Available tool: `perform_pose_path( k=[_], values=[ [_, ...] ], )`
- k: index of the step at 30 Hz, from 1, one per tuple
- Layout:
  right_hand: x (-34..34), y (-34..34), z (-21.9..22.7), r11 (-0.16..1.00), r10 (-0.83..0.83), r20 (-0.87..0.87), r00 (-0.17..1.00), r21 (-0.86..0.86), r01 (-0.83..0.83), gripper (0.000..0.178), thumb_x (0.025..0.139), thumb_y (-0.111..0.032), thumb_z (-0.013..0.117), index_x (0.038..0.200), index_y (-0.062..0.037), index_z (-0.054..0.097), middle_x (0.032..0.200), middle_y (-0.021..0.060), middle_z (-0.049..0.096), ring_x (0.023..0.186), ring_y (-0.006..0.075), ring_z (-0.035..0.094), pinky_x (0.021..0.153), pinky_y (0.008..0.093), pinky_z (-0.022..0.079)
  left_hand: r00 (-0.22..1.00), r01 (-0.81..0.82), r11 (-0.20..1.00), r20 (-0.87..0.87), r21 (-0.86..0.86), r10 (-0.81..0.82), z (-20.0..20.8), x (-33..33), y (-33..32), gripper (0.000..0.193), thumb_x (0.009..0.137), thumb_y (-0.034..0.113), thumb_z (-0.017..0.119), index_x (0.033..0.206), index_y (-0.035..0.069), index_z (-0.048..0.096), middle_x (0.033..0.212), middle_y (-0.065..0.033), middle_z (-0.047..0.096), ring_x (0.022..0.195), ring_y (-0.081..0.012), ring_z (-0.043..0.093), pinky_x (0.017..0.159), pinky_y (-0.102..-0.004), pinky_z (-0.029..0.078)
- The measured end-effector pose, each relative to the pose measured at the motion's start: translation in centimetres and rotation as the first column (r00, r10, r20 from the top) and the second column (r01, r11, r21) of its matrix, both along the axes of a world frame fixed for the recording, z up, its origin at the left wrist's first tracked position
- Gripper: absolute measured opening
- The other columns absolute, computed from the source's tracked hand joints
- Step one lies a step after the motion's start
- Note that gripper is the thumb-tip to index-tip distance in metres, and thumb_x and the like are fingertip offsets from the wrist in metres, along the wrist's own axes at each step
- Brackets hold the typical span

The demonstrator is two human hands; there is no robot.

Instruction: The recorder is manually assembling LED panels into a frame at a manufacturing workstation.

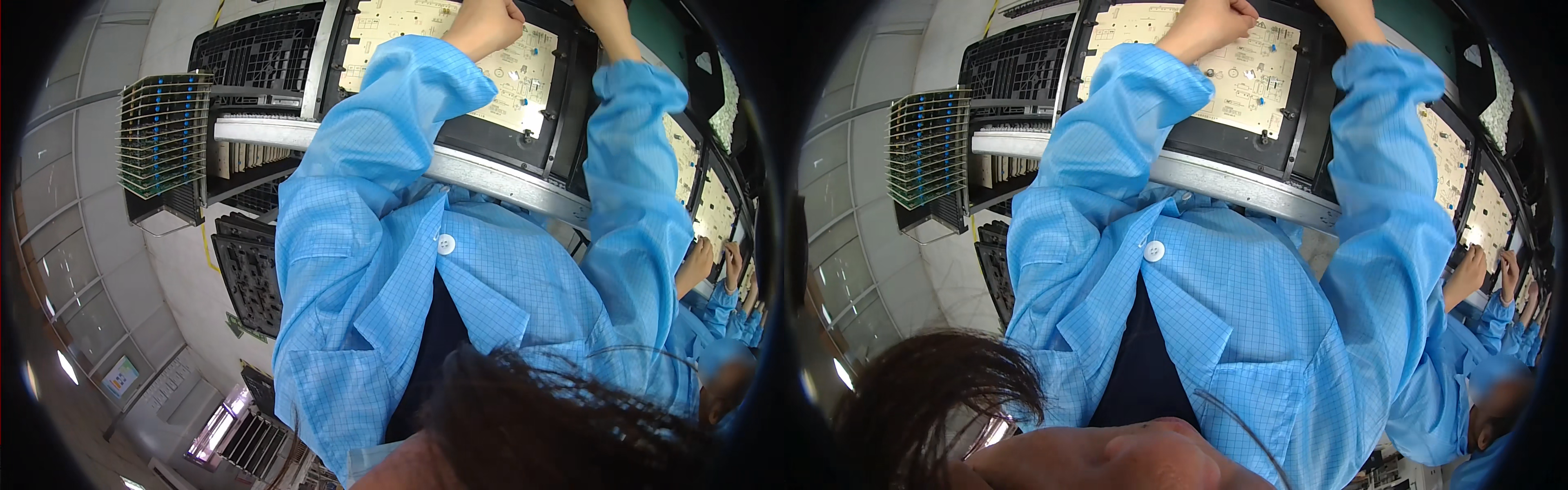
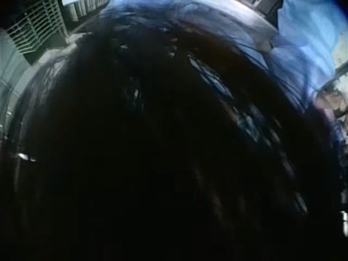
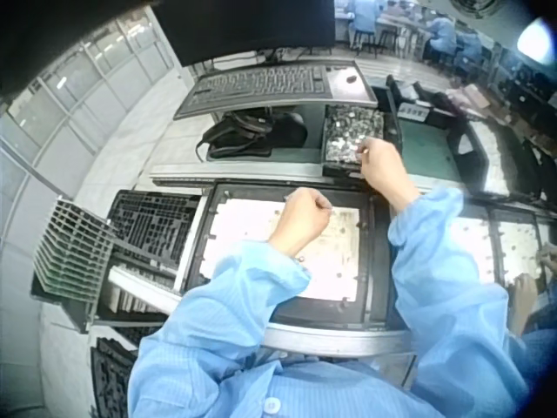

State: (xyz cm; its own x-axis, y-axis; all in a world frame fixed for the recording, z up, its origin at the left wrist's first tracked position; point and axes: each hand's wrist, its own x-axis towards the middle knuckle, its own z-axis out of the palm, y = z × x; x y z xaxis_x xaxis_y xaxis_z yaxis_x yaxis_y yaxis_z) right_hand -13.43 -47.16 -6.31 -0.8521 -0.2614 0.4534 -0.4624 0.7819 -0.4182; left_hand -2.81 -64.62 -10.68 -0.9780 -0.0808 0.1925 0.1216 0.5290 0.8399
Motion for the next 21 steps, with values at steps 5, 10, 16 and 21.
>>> perform_pose_path(
  k=[5, 10, 16, 21],
  values=[
    [-3.2, -0.3, -1.2, 0.997, 0.076, 0.177, 0.981, 0.009, -0.079, 0.015, 0.076, -0.011, 0.070, 0.080, 0.0036, 0.069, 0.078, 0.0251, 0.066, 0.078, 0.0379, 0.068, 0.070, 0.0426, 0.053, 0.962, -0.265, 0.784, -0.096, -0.561, 0.257, 0.4, -0.7, 3.8, 0.009, 0.070, 0.006, 0.064, 0.072, 0.002, 0.072, 0.076, -0.0224, 0.067, 0.078, -0.0362, 0.068, 0.076, -0.0403, 0.053],
    [-4.6, -1.1, -2.1, 0.998, -0.034, 0.128, 0.991, 0.050, 0.028, 0.021, 0.076, -0.015, 0.073, 0.077, 0.0055, 0.068, 0.078, 0.0276, 0.065, 0.078, 0.0402, 0.067, 0.070, 0.0447, 0.052, 1.000, -0.002, 0.995, 0.024, -0.096, 0.005, -1.3, -2.0, 1.6, 0.010, 0.070, 0.006, 0.064, 0.073, 0.002, 0.072, 0.076, -0.0233, 0.067, 0.078, -0.0370, 0.067, 0.076, -0.0403, 0.053],
    [-6.6, -0.2, -4.9, 0.999, 0.033, 0.014, 0.999, -0.033, -0.033, 0.016, 0.078, -0.011, 0.068, 0.075, 0.0051, 0.067, 0.075, 0.0292, 0.063, 0.079, 0.0429, 0.065, 0.070, 0.0473, 0.051, 0.997, 0.080, 0.987, 0.009, -0.138, -0.080, -1.1, -2.2, 1.5, 0.011, 0.069, 0.007, 0.064, 0.074, -0.001, 0.072, 0.074, -0.0249, 0.065, 0.073, -0.0377, 0.067, 0.071, -0.0412, 0.053],
    [-4.9, 2.0, -3.8, 0.981, -0.131, -0.040, 0.991, -0.146, 0.123, 0.014, 0.077, -0.009, 0.069, 0.078, 0.0046, 0.068, 0.078, 0.0278, 0.064, 0.081, 0.0409, 0.066, 0.072, 0.0452, 0.051, 0.986, 0.160, 0.977, -0.024, -0.142, -0.165, -0.9, -2.8, 3.9, 0.010, 0.069, 0.006, 0.063, 0.071, -0.001, 0.071, 0.072, -0.0256, 0.064, 0.072, -0.0395, 0.066, 0.070, -0.0429, 0.053]
  ],
)
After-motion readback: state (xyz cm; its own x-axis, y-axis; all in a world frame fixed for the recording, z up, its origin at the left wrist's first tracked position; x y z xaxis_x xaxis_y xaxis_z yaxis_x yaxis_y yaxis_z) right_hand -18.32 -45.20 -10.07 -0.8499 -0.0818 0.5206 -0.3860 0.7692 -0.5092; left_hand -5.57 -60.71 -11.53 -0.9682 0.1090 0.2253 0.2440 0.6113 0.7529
